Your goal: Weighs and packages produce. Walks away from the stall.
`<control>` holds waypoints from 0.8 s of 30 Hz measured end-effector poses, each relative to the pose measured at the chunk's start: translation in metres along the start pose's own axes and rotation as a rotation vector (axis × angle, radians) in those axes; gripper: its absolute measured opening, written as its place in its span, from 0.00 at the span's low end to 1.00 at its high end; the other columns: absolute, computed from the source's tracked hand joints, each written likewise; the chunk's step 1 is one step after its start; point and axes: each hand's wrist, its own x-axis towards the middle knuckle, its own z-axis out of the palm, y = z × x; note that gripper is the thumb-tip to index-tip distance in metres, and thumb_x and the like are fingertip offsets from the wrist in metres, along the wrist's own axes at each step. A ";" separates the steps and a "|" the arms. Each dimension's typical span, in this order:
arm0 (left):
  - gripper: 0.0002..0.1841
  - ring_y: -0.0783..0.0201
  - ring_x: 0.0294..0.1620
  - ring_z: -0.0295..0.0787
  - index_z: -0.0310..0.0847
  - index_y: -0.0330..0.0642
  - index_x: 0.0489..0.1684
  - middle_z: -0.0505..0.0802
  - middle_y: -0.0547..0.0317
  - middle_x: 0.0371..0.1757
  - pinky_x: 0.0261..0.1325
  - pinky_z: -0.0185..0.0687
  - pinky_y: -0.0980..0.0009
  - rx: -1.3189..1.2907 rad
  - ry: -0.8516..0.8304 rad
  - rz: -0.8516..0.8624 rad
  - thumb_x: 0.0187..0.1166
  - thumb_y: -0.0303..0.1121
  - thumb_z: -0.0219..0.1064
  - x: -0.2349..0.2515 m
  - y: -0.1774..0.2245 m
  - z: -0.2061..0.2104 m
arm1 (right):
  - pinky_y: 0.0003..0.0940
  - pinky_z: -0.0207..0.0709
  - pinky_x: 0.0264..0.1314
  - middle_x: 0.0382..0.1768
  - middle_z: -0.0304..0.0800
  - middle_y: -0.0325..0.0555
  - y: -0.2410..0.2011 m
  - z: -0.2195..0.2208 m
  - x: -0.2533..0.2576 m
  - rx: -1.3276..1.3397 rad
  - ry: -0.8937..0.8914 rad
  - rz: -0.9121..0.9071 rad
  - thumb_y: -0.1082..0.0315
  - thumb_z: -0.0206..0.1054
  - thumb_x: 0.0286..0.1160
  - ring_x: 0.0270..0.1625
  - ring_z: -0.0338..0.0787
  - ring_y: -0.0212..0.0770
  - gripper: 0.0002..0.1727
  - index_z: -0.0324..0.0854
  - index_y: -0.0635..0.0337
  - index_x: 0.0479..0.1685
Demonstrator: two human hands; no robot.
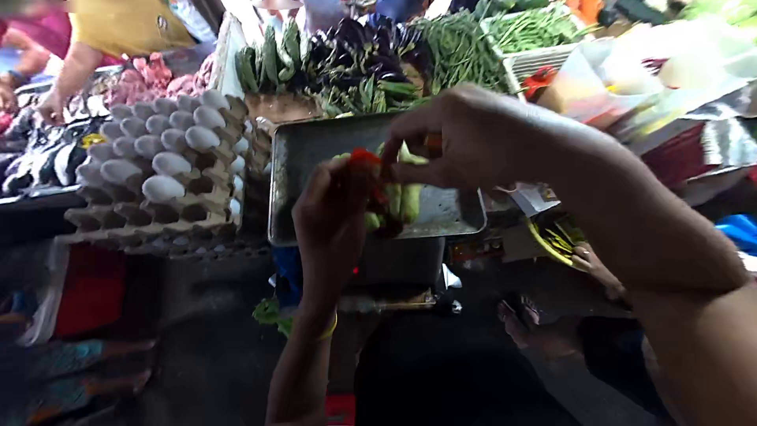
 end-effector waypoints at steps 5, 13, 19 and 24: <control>0.11 0.70 0.33 0.91 0.83 0.35 0.52 0.93 0.60 0.37 0.39 0.91 0.70 0.302 0.242 -0.085 0.83 0.34 0.67 0.045 -0.043 -0.041 | 0.35 0.84 0.62 0.58 0.89 0.42 0.011 0.012 0.052 0.093 -0.106 0.106 0.59 0.71 0.80 0.55 0.90 0.33 0.20 0.80 0.51 0.69; 0.14 0.73 0.46 0.91 0.67 0.49 0.72 0.88 0.66 0.53 0.53 0.90 0.73 -0.222 0.194 -0.331 0.93 0.38 0.54 0.015 -0.035 -0.054 | 0.35 0.88 0.54 0.50 0.91 0.52 -0.016 0.088 0.092 0.181 0.239 -0.039 0.73 0.76 0.70 0.48 0.94 0.41 0.20 0.82 0.65 0.61; 0.15 0.64 0.54 0.93 0.81 0.37 0.65 0.92 0.56 0.56 0.59 0.93 0.63 0.074 0.300 0.024 0.84 0.31 0.67 0.027 -0.047 -0.066 | 0.35 0.90 0.53 0.46 0.95 0.47 -0.024 0.104 0.090 0.203 0.484 -0.057 0.78 0.72 0.70 0.46 0.95 0.37 0.14 0.85 0.63 0.55; 0.08 0.51 0.75 0.75 0.96 0.46 0.49 0.84 0.41 0.68 0.78 0.70 0.57 0.520 0.759 0.700 0.76 0.30 0.75 0.046 -0.021 -0.085 | 0.47 0.71 0.80 0.71 0.81 0.64 -0.034 0.070 0.069 -0.207 1.209 -0.169 0.65 0.74 0.77 0.78 0.77 0.54 0.09 0.94 0.53 0.52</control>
